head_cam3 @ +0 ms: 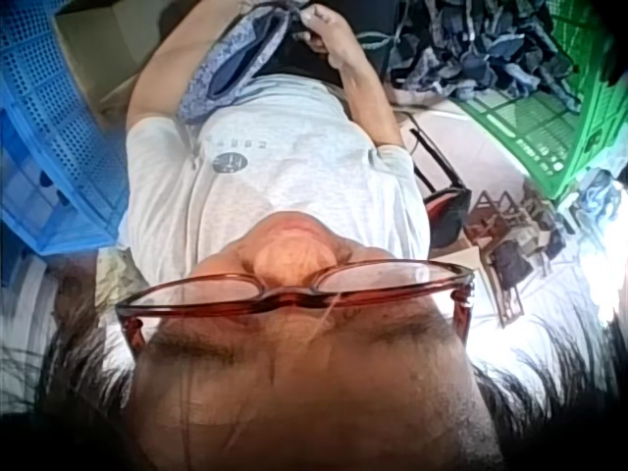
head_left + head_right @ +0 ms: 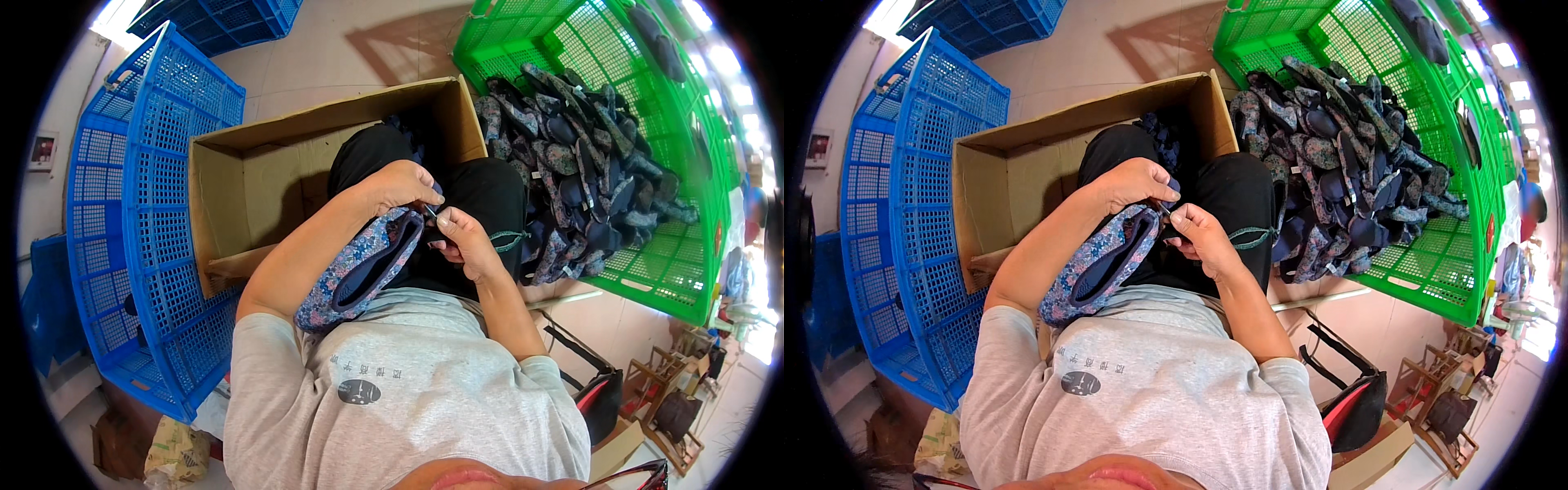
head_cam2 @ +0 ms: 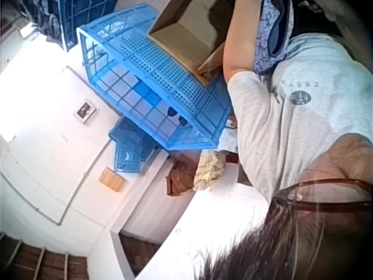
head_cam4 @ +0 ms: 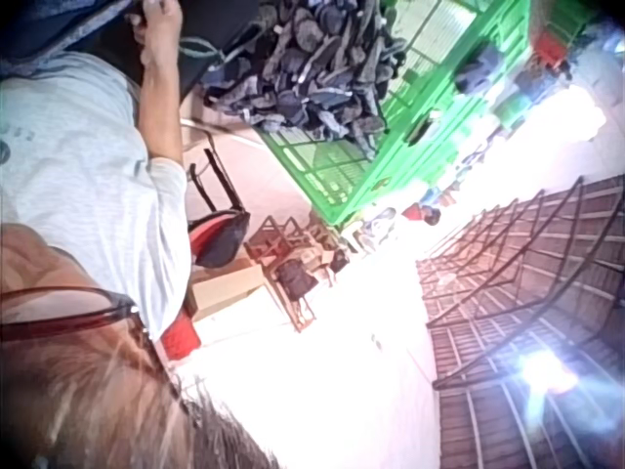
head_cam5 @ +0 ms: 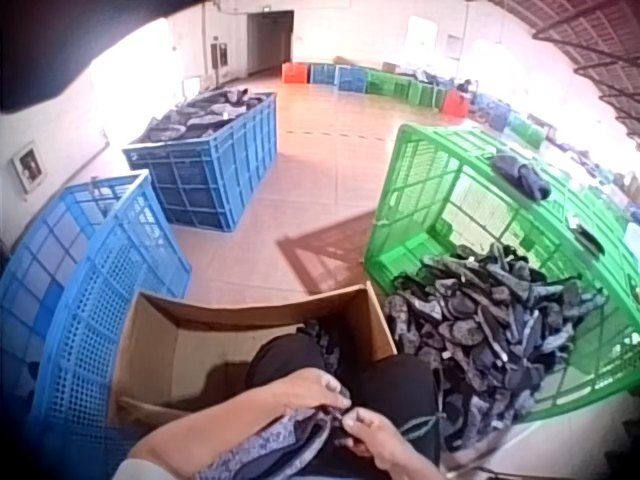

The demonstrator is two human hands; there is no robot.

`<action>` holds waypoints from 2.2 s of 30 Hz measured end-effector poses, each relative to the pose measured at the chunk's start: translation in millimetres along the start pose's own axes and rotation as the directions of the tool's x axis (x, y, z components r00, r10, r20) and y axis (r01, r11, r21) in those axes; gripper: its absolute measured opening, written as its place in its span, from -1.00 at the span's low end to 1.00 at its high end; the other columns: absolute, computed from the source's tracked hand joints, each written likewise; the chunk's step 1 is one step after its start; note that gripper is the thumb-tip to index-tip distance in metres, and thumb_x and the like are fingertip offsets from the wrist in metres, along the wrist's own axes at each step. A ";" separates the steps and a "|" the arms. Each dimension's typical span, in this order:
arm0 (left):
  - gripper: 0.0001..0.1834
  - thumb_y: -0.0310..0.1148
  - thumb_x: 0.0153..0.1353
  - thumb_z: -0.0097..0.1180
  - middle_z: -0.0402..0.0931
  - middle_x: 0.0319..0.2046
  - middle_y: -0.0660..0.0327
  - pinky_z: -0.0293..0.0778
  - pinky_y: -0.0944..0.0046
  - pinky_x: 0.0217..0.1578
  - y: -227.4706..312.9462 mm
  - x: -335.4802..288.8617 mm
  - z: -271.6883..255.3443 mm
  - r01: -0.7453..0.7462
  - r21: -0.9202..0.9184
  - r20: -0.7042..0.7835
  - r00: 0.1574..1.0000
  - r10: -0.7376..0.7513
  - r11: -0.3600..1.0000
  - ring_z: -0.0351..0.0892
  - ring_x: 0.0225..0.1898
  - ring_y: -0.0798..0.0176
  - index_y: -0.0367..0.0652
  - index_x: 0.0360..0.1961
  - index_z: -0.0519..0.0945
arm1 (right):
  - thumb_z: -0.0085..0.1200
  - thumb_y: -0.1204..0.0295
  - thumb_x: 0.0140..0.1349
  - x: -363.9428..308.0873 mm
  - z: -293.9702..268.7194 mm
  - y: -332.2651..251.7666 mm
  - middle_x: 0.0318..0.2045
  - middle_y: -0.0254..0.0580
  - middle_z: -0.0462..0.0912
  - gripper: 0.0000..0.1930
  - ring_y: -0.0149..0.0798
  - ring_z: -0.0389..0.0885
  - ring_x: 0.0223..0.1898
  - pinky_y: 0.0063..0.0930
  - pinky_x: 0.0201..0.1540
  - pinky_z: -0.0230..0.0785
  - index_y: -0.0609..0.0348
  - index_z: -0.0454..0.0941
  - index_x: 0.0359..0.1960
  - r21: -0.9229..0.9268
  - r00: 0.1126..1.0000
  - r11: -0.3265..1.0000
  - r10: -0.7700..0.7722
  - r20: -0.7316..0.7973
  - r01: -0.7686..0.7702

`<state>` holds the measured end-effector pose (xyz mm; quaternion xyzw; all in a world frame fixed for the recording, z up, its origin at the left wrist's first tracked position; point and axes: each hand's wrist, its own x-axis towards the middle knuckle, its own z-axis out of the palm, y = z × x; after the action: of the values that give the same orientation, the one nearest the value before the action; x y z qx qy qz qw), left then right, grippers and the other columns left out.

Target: The person sits on the floor and uses scissors to trim loose threads from the edges of floral-patterned slippers. They pick up slippers from a cardboard box on their lap, trim the excess fabric, and place the finished items into a green plastic crate.

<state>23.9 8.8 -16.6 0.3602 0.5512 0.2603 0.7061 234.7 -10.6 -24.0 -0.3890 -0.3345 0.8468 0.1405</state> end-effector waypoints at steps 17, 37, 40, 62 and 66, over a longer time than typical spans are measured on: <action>-0.64 -0.40 0.30 0.10 0.63 -0.06 0.11 0.53 0.33 -0.11 11.7 -0.5 -26.7 -0.256 0.137 -0.348 0.892 0.289 0.957 0.61 -0.12 0.30 -0.36 0.07 0.58 | 0.20 0.45 0.29 -9.6 6.1 28.8 -0.53 -0.39 0.44 -0.83 -0.61 0.24 -0.64 -0.72 -0.65 0.00 0.05 0.42 -0.23 0.156 0.983 0.972 -0.181 0.029 0.175; -0.24 -0.47 -0.07 0.21 0.30 0.23 -0.06 0.25 0.06 0.29 -28.8 -111.0 27.6 -0.224 0.886 -0.012 0.864 0.504 0.406 0.27 0.27 -0.14 -0.33 0.26 0.33 | 0.31 0.34 0.19 3.1 27.8 34.0 -0.36 -0.46 0.38 -0.63 -0.61 0.35 -0.38 -0.70 -0.32 0.24 0.14 0.39 -0.10 -0.384 0.948 0.897 -0.289 -0.137 0.218; -0.26 -0.48 -0.06 0.21 0.30 0.24 -0.06 0.27 0.05 0.26 -37.6 -107.1 34.2 -0.178 0.935 -0.030 0.823 0.567 0.308 0.28 0.26 -0.13 -0.34 0.24 0.34 | 0.30 0.35 0.19 1.6 31.6 32.6 -0.39 -0.47 0.39 -0.65 -0.60 0.35 -0.40 -0.69 -0.34 0.23 0.15 0.40 -0.11 -0.470 0.931 0.853 -0.331 -0.156 0.225; -0.68 -0.61 0.09 0.13 0.62 -0.14 0.01 0.49 0.18 -0.01 -43.7 -84.4 21.1 -0.274 0.585 -0.455 0.669 0.588 0.763 0.61 -0.07 -0.07 -0.23 -0.08 0.61 | 0.24 0.41 0.28 14.9 27.6 23.8 -0.28 -0.50 0.52 -0.76 -0.61 0.43 -0.29 -0.68 -0.16 0.33 0.12 0.50 -0.08 -0.124 0.880 0.899 -0.438 -0.185 0.421; -0.53 -0.39 0.03 0.31 0.56 -0.01 0.06 0.41 0.14 0.11 -24.7 -83.4 18.0 -0.234 0.744 -0.313 0.705 0.636 0.626 0.51 0.06 -0.03 -0.16 0.03 0.59 | 0.21 0.37 0.30 27.9 18.4 18.0 -0.28 -0.48 0.54 -0.77 -0.62 0.43 -0.29 -0.69 -0.18 0.33 0.14 0.51 -0.08 -0.109 0.917 0.941 -0.338 -0.212 0.321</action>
<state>19.1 -73.9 15.4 0.6203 0.6735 0.3127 0.2528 202.9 -18.4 -43.2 -0.4263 -0.4073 0.7482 0.3043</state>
